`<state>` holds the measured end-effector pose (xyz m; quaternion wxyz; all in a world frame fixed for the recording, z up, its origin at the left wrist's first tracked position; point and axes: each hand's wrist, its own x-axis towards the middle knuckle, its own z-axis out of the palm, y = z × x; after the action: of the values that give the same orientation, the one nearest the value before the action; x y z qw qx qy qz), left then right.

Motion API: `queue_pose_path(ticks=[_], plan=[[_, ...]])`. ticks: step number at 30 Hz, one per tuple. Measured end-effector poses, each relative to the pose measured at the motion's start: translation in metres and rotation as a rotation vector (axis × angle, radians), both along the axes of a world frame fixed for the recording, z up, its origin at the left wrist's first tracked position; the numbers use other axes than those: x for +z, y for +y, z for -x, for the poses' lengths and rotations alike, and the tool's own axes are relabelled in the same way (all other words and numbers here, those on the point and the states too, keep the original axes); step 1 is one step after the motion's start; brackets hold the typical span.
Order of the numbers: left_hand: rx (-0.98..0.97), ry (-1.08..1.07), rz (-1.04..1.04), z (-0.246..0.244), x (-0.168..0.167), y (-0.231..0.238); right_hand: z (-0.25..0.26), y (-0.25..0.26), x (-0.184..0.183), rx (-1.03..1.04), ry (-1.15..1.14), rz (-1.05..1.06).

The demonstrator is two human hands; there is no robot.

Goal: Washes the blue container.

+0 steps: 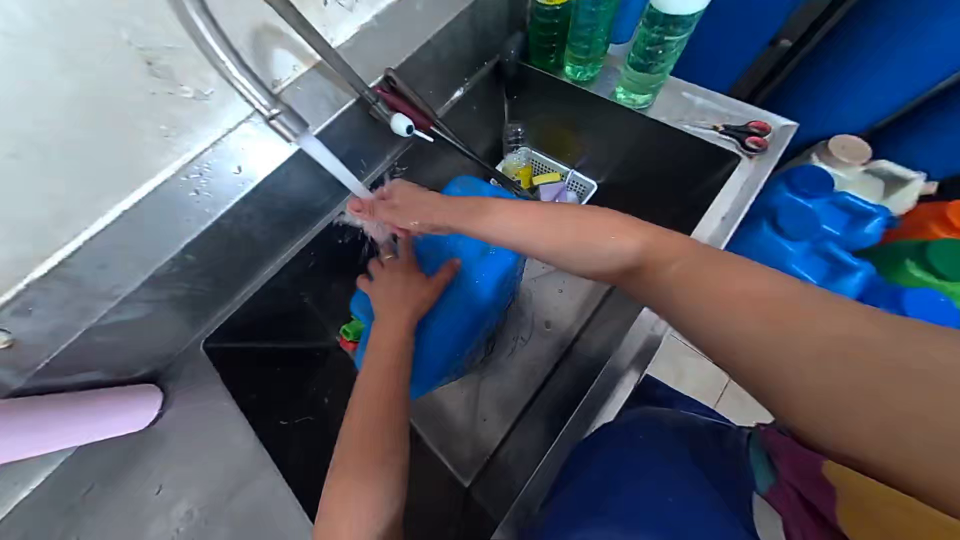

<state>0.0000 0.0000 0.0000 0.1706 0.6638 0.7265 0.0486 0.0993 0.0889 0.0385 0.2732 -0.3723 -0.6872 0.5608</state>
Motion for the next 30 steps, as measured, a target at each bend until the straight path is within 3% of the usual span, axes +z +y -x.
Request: queue_pose_path(ticks=[3, 5, 7, 10, 12, 13, 17, 20, 23, 25, 30], plan=[[0.162, 0.025, 0.048, -0.008, 0.009, 0.024, -0.067, 0.053, -0.014, -0.075, -0.135, -0.333], [0.149, 0.059, 0.016, -0.026, 0.006, 0.035, -0.129, 0.113, -0.049, -0.185, -0.400, -0.337], [0.136, 0.103, 0.035, -0.041, 0.004, 0.043, -0.187, 0.165, -0.114, -0.216, -0.681, -0.214], [0.186, 0.068, 0.032, -0.035, -0.001, 0.036, -0.247, 0.198, -0.231, -0.119, -1.001, -0.004], [0.209, 0.020, -0.118, -0.012, -0.009, 0.021, -0.268, 0.204, -0.299, -0.147, -1.008, -0.008], [0.223, -0.014, -0.193, -0.002, -0.011, 0.010, -0.271, 0.205, -0.312, -0.172, -1.008, -0.018], [0.320, 0.004, -0.102, 0.020, 0.002, -0.082, -0.275, 0.210, -0.281, -0.082, -1.021, -0.083], [0.426, -0.107, -0.179, 0.008, -0.018, -0.139, -0.281, 0.210, -0.189, -0.027, -0.701, -0.095], [0.509, -0.263, -0.381, -0.004, -0.040, -0.140, -0.257, 0.172, -0.077, 0.123, -0.360, -0.239], [0.501, -0.307, -0.433, -0.005, -0.047, -0.130, -0.208, 0.122, -0.033, 0.247, -0.316, -0.412], [0.462, -0.367, -0.297, 0.009, -0.040, -0.113, -0.023, -0.038, -0.057, 0.253, -0.515, -0.649]])
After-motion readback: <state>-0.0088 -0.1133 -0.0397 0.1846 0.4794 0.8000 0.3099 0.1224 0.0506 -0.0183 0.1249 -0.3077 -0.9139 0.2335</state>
